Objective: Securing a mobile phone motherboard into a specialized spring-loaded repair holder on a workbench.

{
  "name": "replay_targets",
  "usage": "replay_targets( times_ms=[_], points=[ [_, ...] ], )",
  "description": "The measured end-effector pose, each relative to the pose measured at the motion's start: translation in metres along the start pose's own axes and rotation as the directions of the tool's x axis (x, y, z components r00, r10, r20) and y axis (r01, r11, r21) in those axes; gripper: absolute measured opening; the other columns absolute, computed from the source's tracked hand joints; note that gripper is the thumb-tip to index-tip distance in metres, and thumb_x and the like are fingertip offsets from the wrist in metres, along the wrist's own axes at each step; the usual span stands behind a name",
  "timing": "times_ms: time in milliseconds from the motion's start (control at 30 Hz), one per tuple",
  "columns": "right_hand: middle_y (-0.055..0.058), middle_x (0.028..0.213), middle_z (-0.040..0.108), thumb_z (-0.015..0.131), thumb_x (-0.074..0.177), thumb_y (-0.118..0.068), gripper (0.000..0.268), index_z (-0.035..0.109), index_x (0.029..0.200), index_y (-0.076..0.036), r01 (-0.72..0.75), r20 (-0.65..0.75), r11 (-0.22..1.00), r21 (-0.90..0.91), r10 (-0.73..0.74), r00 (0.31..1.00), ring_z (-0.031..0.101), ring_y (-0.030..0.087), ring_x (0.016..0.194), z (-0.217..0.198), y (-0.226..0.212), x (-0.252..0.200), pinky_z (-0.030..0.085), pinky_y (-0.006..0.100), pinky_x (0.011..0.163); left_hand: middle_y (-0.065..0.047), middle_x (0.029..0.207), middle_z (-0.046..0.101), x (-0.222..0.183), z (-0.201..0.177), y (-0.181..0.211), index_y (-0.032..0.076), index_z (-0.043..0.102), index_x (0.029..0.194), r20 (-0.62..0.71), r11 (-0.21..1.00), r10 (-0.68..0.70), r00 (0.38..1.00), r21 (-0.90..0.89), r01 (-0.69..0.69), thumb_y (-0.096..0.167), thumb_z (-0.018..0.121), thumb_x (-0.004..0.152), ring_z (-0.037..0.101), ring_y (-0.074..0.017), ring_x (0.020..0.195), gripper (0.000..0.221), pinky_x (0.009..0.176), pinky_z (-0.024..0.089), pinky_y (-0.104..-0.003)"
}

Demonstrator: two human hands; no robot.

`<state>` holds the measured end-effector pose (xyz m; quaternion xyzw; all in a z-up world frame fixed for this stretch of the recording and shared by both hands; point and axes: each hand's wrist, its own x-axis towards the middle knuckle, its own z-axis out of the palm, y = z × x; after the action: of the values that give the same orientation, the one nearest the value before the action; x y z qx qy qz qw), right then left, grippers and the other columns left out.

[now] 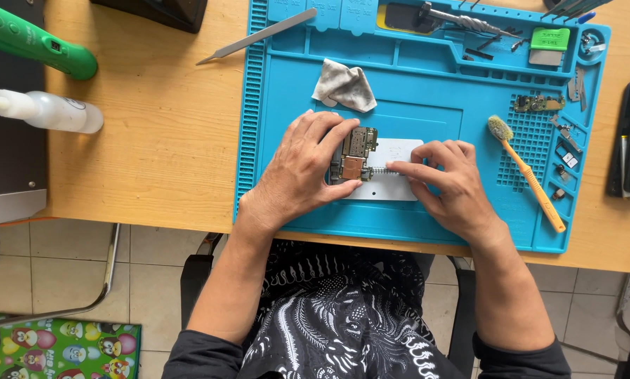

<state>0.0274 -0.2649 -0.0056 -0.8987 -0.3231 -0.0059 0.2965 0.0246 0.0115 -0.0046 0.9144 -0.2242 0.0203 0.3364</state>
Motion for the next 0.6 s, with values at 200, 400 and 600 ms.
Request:
replay_targets(
  times_ms=[200,400,600],
  points=[
    [0.001,0.099,0.061,0.070,0.100,-0.022,0.038,0.067,0.138,-0.022,-0.075,-0.024,0.997,-0.036,0.074,0.997,0.060,0.019,0.094,0.007,0.008,-0.006,0.041,0.040,0.099,-0.009,0.119,0.057,-0.002,-0.001,-0.001,0.010,0.053,0.144,-0.019,1.000,0.003,1.000,0.010,-0.003,0.035,0.091,0.073,0.054,-0.0311,0.130,0.085,0.121,0.034,-0.053],
    [0.001,0.095,0.061,0.071,0.100,-0.024,0.039,0.066,0.138,-0.019,-0.099,0.002,0.994,-0.043,0.099,0.995,0.061,0.020,0.093,0.005,0.003,-0.004,0.042,0.041,0.099,-0.009,0.117,0.056,-0.002,-0.001,-0.001,0.011,0.054,0.144,-0.029,1.000,0.005,1.000,0.013,-0.005,0.036,0.093,0.072,0.054,-0.0308,0.129,0.086,0.120,0.035,-0.053],
    [0.006,0.120,0.059,0.084,0.082,-0.026,0.067,0.060,0.145,-0.018,0.019,0.045,0.996,-0.091,-0.015,0.999,0.059,0.027,0.109,-0.006,-0.006,0.016,0.040,0.044,0.099,-0.011,0.116,0.056,-0.002,-0.003,0.001,0.009,0.055,0.141,-0.038,1.000,0.001,0.999,-0.007,-0.002,0.035,0.093,0.072,0.055,-0.0320,0.127,0.083,0.119,0.036,-0.053]
  ],
)
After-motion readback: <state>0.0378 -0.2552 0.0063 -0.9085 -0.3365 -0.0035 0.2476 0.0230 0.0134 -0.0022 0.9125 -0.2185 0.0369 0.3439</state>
